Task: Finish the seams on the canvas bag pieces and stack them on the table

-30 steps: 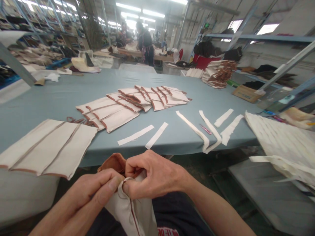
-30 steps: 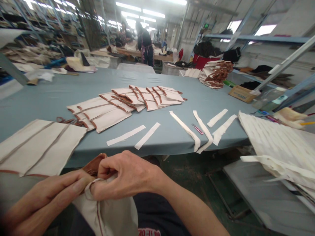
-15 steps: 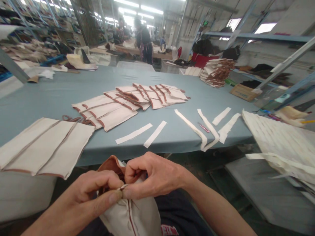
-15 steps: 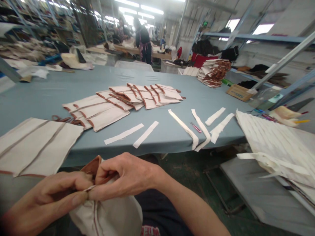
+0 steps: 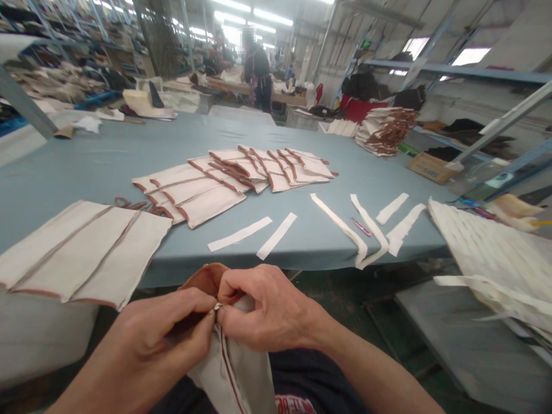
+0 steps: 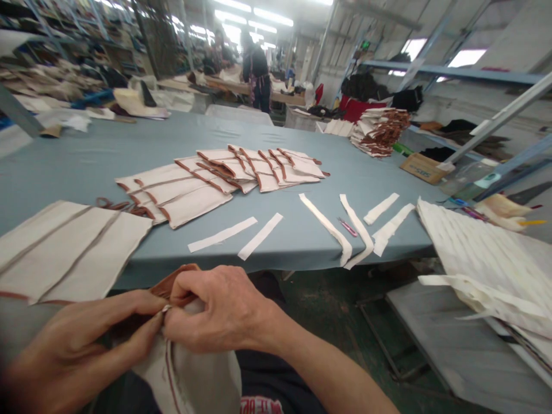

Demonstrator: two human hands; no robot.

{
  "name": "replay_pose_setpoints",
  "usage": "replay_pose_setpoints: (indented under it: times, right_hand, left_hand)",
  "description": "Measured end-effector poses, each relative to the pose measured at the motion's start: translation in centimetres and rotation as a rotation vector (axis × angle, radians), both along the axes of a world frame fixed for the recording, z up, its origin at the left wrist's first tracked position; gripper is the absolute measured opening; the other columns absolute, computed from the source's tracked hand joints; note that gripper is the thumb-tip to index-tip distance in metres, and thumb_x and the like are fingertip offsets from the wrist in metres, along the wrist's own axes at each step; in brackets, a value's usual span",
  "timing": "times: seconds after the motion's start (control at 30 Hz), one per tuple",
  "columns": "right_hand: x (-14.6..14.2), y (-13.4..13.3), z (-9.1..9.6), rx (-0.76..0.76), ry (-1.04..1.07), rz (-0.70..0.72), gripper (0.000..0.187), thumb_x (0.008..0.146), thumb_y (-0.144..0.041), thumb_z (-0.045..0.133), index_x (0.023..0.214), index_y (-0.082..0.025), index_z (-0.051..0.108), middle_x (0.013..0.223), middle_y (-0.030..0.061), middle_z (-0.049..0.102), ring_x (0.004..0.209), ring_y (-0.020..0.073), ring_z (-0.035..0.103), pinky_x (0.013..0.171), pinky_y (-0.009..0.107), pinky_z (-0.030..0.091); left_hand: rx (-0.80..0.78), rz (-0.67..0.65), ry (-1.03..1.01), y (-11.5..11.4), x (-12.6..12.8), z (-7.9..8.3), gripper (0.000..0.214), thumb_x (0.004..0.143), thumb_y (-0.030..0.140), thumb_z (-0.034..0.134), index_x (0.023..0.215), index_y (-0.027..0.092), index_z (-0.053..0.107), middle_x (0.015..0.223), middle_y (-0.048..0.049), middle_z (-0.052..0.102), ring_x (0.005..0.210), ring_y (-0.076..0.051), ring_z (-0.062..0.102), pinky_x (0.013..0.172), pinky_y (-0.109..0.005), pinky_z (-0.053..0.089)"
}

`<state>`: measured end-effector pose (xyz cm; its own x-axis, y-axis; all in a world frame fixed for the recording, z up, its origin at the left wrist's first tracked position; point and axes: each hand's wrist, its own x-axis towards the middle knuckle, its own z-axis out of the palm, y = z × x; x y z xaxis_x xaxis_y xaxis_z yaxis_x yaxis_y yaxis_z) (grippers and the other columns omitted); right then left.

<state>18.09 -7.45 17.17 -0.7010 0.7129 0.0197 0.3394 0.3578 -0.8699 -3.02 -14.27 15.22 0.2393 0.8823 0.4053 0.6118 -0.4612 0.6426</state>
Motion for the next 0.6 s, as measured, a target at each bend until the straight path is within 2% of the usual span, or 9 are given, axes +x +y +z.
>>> replay_pose_setpoints:
  times: [0.13,0.27,0.4,0.5,0.6]
  right_hand:
    - [-0.3,0.1,-0.2,0.035,-0.002,-0.011,0.016,0.084,-0.023,0.069,0.076,-0.023,0.055,0.069,-0.0077,0.054,0.064,0.0112,0.049,0.068,0.027,0.035]
    - [-0.3,0.0,-0.1,0.066,-0.032,0.022,0.016,0.086,-0.024,0.07,0.079,-0.023,0.056,0.073,-0.0068,0.057,0.066,0.0116,0.052,0.068,0.026,0.034]
    - [-0.3,-0.1,0.1,0.155,-0.122,0.035,0.011,0.087,-0.021,0.068,0.083,-0.022,0.058,0.08,-0.0034,0.064,0.074,0.0143,0.056,0.069,0.028,0.035]
    - [-0.3,0.2,0.4,0.187,-0.184,0.069,0.011,0.089,-0.021,0.066,0.082,-0.022,0.058,0.081,-0.0019,0.064,0.075,0.0154,0.056,0.069,0.028,0.036]
    - [-0.3,0.9,0.7,0.174,-0.155,0.105,0.012,0.088,-0.025,0.067,0.079,-0.022,0.059,0.08,-0.0034,0.062,0.073,0.0144,0.056,0.067,0.027,0.035]
  left_hand:
    - [0.05,-0.02,0.045,0.7,0.3,1.3,0.023,0.09,0.019,0.057,0.072,0.026,0.071,0.057,0.0105,0.071,0.042,-0.005,0.063,0.047,-0.011,0.042]
    - [0.105,-0.07,0.151,1.5,0.4,2.4,0.025,0.086,0.017,0.051,0.066,0.023,0.065,0.05,0.0104,0.063,0.035,-0.003,0.054,0.041,-0.011,0.035]
    - [0.051,-0.134,0.186,1.8,0.0,1.6,0.025,0.09,0.016,0.048,0.069,0.024,0.059,0.055,0.0098,0.058,0.043,-0.005,0.053,0.044,-0.013,0.036]
    - [0.058,-0.099,0.172,1.6,-0.1,0.9,0.022,0.092,0.016,0.05,0.074,0.025,0.058,0.059,0.0098,0.058,0.047,-0.006,0.054,0.048,-0.015,0.038]
    - [0.088,-0.089,0.169,1.4,0.1,1.2,0.022,0.093,0.015,0.05,0.077,0.026,0.059,0.059,0.0101,0.063,0.044,-0.006,0.058,0.046,-0.016,0.038]
